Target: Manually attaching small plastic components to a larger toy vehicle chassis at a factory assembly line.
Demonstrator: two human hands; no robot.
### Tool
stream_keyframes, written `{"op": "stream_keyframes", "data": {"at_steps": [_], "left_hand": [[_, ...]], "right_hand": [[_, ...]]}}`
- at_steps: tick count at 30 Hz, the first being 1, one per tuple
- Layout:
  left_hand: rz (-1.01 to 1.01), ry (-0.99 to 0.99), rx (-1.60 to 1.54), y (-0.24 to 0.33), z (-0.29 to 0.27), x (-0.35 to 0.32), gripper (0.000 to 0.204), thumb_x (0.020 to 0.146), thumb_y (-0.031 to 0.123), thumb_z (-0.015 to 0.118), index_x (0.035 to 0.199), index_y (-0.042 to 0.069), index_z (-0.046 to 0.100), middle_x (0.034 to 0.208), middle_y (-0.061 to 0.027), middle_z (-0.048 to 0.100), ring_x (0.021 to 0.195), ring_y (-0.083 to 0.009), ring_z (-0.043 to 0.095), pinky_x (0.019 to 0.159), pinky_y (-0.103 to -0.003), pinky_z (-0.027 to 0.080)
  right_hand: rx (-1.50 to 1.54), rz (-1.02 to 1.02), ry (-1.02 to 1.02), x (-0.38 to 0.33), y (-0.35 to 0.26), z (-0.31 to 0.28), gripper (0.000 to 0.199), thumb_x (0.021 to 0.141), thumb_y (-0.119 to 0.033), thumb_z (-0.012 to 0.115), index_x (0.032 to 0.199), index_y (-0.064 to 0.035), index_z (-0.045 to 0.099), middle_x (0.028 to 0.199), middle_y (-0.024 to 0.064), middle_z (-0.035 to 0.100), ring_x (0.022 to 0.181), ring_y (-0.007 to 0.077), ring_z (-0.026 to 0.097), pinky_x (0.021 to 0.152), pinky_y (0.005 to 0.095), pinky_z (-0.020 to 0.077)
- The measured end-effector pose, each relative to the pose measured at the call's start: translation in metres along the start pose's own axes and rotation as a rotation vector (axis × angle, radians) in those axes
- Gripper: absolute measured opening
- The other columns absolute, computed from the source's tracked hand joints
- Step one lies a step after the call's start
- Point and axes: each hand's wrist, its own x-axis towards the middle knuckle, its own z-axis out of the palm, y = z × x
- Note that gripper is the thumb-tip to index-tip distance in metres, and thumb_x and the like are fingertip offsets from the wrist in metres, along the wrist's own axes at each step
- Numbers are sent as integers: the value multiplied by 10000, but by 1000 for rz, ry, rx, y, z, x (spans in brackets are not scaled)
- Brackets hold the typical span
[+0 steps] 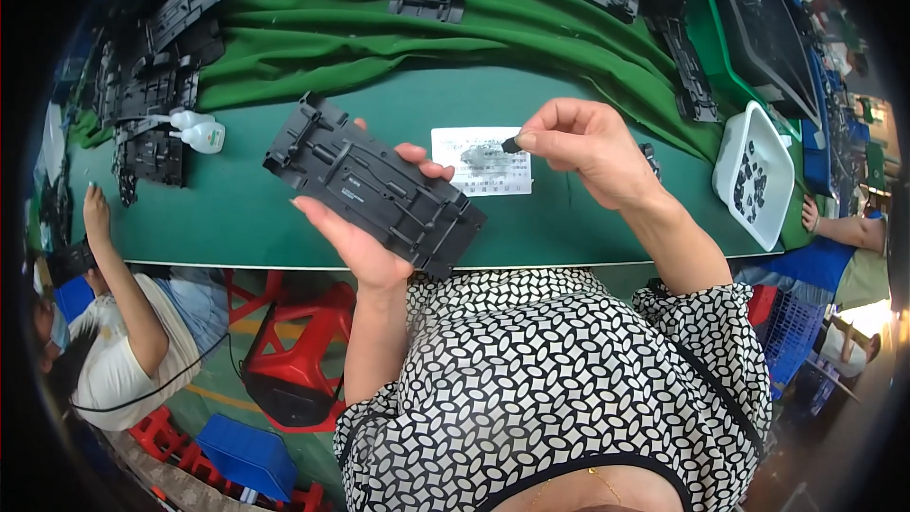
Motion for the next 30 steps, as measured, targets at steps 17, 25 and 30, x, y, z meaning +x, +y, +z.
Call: {"op": "stream_keyframes", "data": {"at_steps": [17,25,30], "left_hand": [[15,-61,72,7,11,-2,806,852,710,227,1410,127,228,1215,-191,483,965,-340,577,915,-574,418],[21,-161,-1,6,25,-5,840,832,733,245,1410,123,238,1191,-199,503,980,-354,580,908,-575,423],[18,-165,-30,5,26,-7,879,799,767,266,1416,141,235,1209,-218,491,1007,-381,563,867,-538,452]], "right_hand": [[-222,-333,15,-23,3,9,57,801,-47,651,842,-14,630,711,-8,533,600,48,454,535,190,348],[-996,-1385,-47,-25,15,14,238,592,-58,644,819,4,609,717,51,534,581,168,531,484,285,407],[-1058,-1431,-83,-27,16,16,238,590,-84,625,811,4,605,728,44,528,579,150,512,492,272,393]]}}
